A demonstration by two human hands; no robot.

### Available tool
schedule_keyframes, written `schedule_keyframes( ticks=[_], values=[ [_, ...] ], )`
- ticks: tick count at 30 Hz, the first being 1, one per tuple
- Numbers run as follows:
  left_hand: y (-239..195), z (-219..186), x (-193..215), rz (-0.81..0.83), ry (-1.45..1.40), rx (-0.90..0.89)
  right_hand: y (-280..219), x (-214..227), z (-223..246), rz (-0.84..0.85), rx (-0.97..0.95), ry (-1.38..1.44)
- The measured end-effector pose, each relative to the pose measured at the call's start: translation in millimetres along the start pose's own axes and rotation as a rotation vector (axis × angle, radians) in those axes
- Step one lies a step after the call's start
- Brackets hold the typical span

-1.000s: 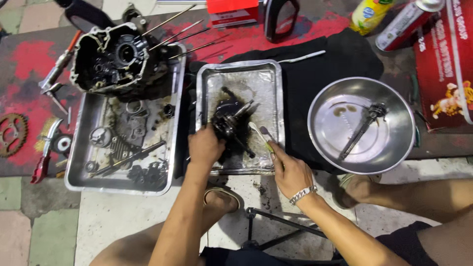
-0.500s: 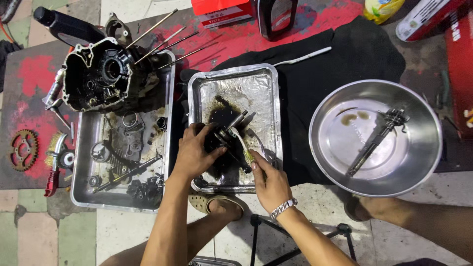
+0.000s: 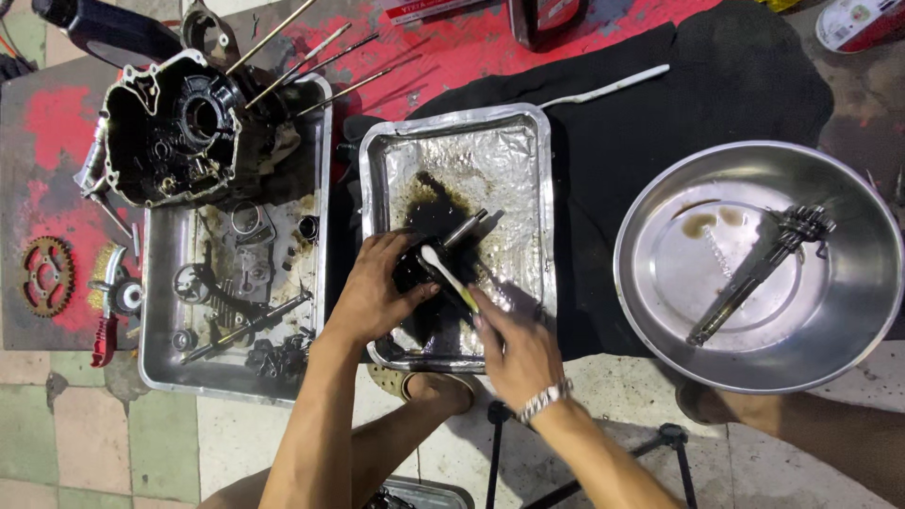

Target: The person scrubs a crankshaft and other small engine components in a metal tray using a toothbrush and dark liquid, then wipes the parts with a black cloth. The cleaned crankshaft is placed into a separate metal bowl.

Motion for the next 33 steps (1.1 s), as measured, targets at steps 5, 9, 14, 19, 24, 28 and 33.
schedule_keyframes(
  ticks=[5,9,14,19,24,28,33],
  values=[
    [0,5,0,0.012,-0.057,-0.010,-2,16,-2,-0.187,0.334,0.034],
    [3,6,0,0.042,-0.069,0.036,-2,8,-1,-0.030,0.026,0.019],
    [1,14,-5,0.051,-0.090,0.060,-3,9,10,-0.056,0.036,0.055],
    [6,17,-7,0.042,-0.044,0.046,-9,16,12,-0.158,0.164,0.034],
    [4,19,-9,0.089,-0.074,0.112,-8,12,14,-0.163,0.126,0.000],
    [6,17,-10,0.065,-0.060,0.079,-16,17,19,-0.177,0.161,0.070],
    [8,18,-7,0.099,-0.029,0.013,-15,9,17,-0.175,0.124,0.005]
  ],
)
Point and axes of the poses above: each hand's wrist, its own y-axis towards the middle knuckle, its own x-axis out of the back of the hand, z = x × y, the point moved 4 cm from there along y, towards the middle knuckle, and after that the axes turned 8 degrees about y, right-handed, at the moved point
